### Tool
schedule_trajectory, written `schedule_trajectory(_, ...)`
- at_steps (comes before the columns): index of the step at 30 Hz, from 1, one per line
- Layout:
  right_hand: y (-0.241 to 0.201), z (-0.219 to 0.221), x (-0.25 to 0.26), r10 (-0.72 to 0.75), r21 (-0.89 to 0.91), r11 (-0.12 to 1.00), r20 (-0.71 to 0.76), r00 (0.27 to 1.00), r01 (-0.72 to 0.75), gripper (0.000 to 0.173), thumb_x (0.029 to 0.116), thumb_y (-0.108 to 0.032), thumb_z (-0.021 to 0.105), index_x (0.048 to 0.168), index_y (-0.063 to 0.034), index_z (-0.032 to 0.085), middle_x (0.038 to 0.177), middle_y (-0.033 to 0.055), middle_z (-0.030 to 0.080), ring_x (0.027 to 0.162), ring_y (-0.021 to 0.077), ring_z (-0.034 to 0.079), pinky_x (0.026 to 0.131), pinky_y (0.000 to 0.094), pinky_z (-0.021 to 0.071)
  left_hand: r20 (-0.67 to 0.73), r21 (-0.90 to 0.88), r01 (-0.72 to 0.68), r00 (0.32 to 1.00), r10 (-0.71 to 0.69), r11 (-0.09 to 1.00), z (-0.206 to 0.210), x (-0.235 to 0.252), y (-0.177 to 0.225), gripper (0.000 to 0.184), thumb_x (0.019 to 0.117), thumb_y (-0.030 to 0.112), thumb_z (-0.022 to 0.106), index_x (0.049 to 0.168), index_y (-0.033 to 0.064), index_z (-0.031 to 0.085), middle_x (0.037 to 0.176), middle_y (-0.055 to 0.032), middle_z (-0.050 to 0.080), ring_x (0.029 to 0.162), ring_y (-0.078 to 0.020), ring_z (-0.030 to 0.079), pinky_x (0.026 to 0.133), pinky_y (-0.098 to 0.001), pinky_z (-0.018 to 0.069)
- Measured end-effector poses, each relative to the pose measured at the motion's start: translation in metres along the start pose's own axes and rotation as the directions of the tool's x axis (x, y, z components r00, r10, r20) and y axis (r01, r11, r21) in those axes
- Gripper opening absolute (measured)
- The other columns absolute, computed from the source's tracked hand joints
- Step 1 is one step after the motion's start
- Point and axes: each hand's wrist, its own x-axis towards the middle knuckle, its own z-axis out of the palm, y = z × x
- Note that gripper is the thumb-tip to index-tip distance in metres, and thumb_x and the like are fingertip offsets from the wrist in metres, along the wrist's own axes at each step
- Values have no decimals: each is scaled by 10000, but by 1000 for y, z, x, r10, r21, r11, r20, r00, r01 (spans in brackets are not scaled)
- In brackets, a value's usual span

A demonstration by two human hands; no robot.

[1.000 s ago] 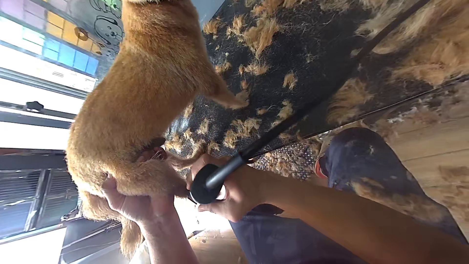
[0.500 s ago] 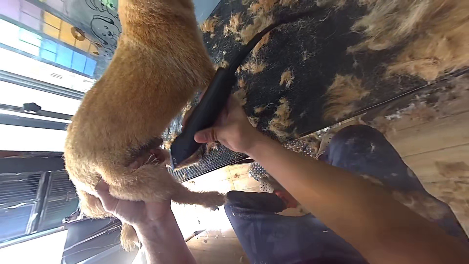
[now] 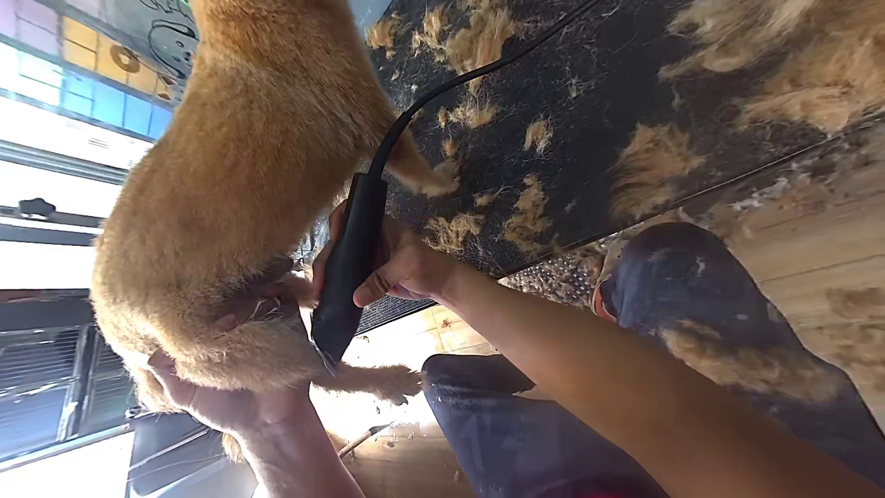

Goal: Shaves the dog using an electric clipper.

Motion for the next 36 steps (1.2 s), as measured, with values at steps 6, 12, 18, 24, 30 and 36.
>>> schedule_trajectory(6,-6,1,-37,248,-72,965,-43,968,-250,602,696,81,730,1223,-29,461,1013,192,707,941,340,725,848,496,608,-8,-9,35,999,-35,999,-2,3,3,634,960,643,357,1010,80,641,937,-101,674,945,-265,673,901,-501,558)
schedule_trajectory(12,-24,8,-33,445,-253,852,-108,889,-458,634,684,27,709,1281,12,494,983,158,719,869,251,725,759,413,622,-18,-103,38,999,-40,994,-1,1,4,637,948,655,357,930,74,617,824,-66,637,850,-228,663,882,-458,562)
schedule_trajectory(18,5,-1,-11,165,52,986,-135,977,-159,602,745,107,696,1266,-33,430,1078,211,702,983,353,719,838,491,612,-37,-128,50,998,-56,991,-2,0,8,684,937,694,293,972,83,599,881,-79,631,878,-235,651,865,-453,558)
schedule_trajectory(24,1,12,-68,184,-101,973,-200,962,-207,576,735,52,751,1219,-57,459,1008,164,715,935,314,726,854,479,604,-42,-128,42,998,-48,991,-2,3,6,645,956,666,304,1007,103,613,897,-75,652,901,-241,665,891,-480,559)
schedule_trajectory(30,-58,57,-77,341,-524,756,-197,919,-392,679,684,22,830,1271,-6,490,993,117,730,894,220,738,797,378,639,-56,-114,15,998,-21,993,-1,2,-7,671,964,679,338,1045,91,651,948,-100,692,947,-253,682,889,-479,570)
schedule_trajectory(36,-51,138,-20,-150,-974,190,100,984,128,608,770,-143,864,1241,46,530,1067,98,710,997,172,719,850,359,647,-90,-90,-70,994,62,993,22,-3,-20,298,1001,323,434,1089,103,615,951,-125,729,909,-260,728,826,-453,612)
